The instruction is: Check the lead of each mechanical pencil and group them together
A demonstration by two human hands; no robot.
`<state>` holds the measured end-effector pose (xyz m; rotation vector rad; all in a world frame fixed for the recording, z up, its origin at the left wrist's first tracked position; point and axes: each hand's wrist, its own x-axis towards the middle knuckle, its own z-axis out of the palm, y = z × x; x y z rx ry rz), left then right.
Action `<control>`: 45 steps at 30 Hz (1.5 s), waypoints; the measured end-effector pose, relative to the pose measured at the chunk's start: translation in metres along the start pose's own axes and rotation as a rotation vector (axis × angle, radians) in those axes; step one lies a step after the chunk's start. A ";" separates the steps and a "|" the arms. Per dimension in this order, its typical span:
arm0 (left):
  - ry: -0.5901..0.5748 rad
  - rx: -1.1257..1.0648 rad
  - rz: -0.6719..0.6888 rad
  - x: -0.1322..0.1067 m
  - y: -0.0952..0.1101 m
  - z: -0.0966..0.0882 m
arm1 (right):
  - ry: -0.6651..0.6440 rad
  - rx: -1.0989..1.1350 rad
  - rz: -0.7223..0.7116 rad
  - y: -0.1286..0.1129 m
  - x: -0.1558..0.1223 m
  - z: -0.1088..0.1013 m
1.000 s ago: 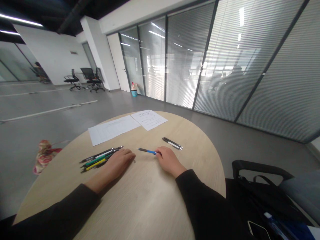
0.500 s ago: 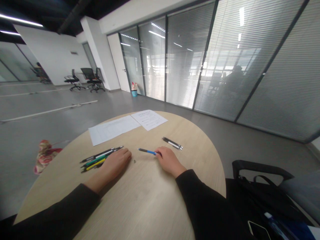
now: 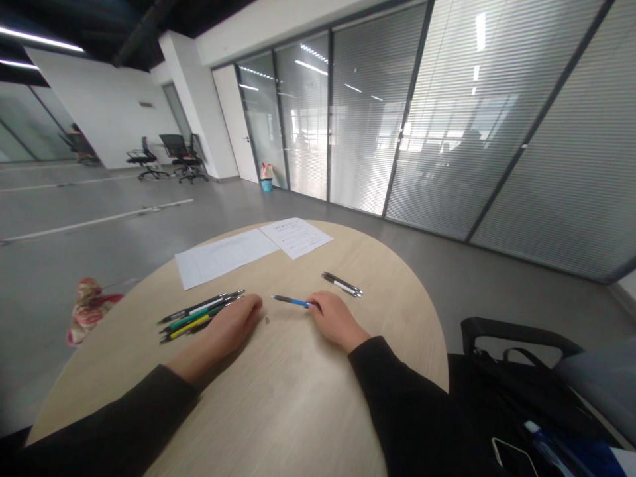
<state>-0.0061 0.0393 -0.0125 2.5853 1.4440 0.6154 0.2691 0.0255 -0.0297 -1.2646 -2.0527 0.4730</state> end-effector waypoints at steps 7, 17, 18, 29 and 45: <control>0.056 -0.148 -0.037 0.000 0.012 -0.009 | 0.001 0.012 -0.024 -0.001 0.000 -0.001; 0.080 -0.216 -0.059 -0.001 0.018 -0.010 | -0.021 0.007 -0.027 -0.002 -0.001 -0.001; 0.081 -0.215 -0.056 -0.001 0.018 -0.010 | -0.020 0.006 -0.027 -0.002 -0.001 -0.001; 0.097 -0.217 -0.026 -0.001 0.017 -0.009 | -0.026 0.001 -0.032 -0.002 -0.001 -0.001; 0.015 -0.237 0.034 -0.003 0.016 -0.005 | -0.041 -0.022 -0.050 -0.005 -0.001 -0.001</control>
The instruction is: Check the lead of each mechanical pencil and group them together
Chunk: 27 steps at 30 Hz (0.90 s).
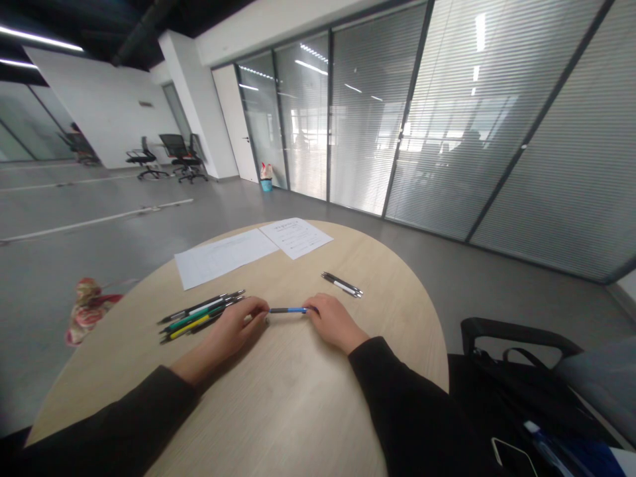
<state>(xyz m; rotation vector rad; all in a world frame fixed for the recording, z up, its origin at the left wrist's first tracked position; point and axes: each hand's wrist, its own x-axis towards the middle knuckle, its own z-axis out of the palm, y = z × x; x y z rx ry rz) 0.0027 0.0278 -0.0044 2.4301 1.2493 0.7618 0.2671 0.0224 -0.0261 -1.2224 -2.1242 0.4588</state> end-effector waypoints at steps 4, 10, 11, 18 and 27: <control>0.004 -0.001 -0.026 0.000 0.005 -0.001 | -0.002 0.006 0.005 -0.002 0.000 0.000; 0.035 0.011 -0.046 0.000 0.005 -0.002 | 0.010 0.012 0.022 -0.001 0.000 0.000; 0.046 0.018 -0.055 0.000 0.005 -0.002 | 0.013 0.013 0.023 0.000 0.000 0.000; 0.030 0.058 -0.050 0.002 0.003 -0.003 | 0.009 0.024 0.020 0.001 0.000 0.002; -0.010 0.039 0.012 0.002 0.010 -0.005 | -0.002 0.013 0.013 -0.003 0.000 0.000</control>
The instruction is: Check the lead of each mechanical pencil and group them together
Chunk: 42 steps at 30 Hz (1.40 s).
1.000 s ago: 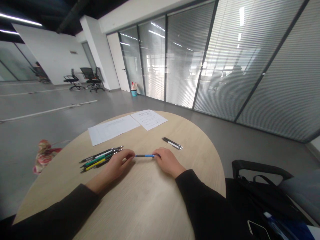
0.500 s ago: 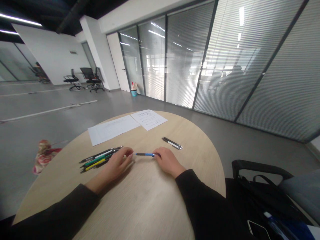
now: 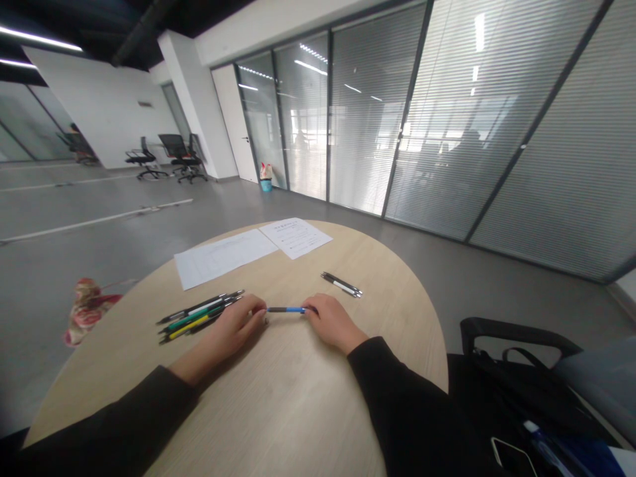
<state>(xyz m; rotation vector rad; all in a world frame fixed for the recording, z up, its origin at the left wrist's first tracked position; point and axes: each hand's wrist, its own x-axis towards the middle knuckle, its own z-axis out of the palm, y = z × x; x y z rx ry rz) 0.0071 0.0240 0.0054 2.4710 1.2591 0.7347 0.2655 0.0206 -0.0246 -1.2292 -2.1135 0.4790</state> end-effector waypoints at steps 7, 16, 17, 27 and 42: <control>-0.021 0.001 -0.004 -0.001 -0.007 0.004 | -0.009 -0.013 0.000 0.001 0.000 0.001; 0.016 -0.019 -0.035 0.000 -0.005 0.003 | 0.012 0.013 -0.006 0.004 0.000 0.002; 0.017 -0.019 -0.040 0.000 -0.005 0.003 | 0.014 0.014 -0.003 0.004 0.000 0.002; 0.007 0.003 -0.018 0.000 -0.004 0.002 | 0.005 0.014 0.006 0.002 0.000 0.001; 0.004 -0.010 -0.035 0.000 -0.005 0.004 | 0.000 0.017 0.007 0.002 0.000 0.001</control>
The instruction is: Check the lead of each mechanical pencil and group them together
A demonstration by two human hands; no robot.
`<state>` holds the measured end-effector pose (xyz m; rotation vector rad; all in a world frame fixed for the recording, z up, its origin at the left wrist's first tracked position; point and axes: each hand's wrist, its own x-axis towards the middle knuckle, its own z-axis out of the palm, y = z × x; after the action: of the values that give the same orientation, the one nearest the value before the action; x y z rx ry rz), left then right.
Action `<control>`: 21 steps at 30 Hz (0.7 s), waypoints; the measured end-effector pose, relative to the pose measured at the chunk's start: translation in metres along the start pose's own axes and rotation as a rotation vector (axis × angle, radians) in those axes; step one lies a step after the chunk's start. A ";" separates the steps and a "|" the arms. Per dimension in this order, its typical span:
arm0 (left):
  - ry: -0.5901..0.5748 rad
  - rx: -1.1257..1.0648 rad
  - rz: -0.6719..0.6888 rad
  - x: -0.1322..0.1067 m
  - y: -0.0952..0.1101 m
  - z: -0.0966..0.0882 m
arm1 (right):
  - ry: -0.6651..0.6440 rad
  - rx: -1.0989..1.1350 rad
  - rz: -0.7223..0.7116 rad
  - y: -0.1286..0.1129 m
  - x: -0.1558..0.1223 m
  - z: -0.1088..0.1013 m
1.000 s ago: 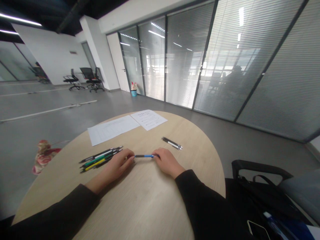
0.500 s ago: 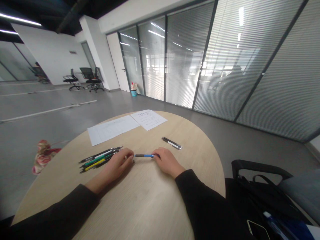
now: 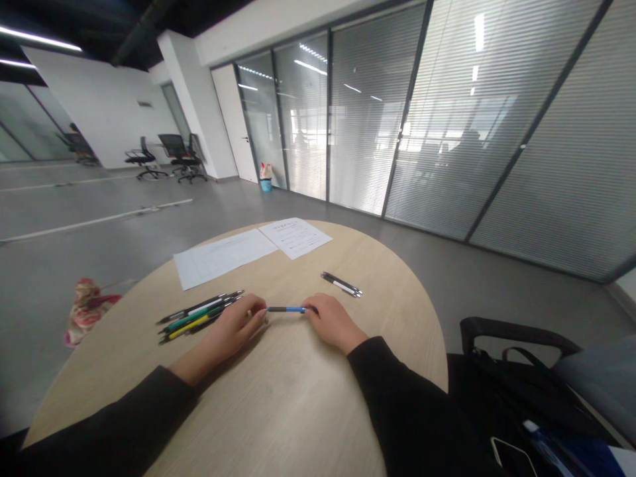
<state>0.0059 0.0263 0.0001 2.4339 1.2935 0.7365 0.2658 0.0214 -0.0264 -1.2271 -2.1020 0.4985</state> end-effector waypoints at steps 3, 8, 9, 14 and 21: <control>-0.005 0.005 -0.021 -0.001 -0.002 0.002 | 0.004 0.002 0.003 0.000 0.000 0.001; -0.028 0.021 -0.037 -0.002 -0.007 0.005 | 0.019 -0.014 0.023 0.004 0.001 -0.001; -0.027 0.027 -0.036 -0.003 -0.007 0.005 | 0.025 -0.020 0.031 0.005 0.001 -0.001; -0.044 0.061 -0.010 -0.003 -0.010 0.006 | 0.049 -0.046 0.060 0.011 0.001 -0.001; -0.105 0.083 0.056 -0.002 -0.013 0.006 | 0.045 -0.041 0.082 0.009 0.001 -0.002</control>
<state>-0.0002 0.0317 -0.0117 2.5464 1.2436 0.5707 0.2720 0.0266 -0.0301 -1.3401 -2.0401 0.4616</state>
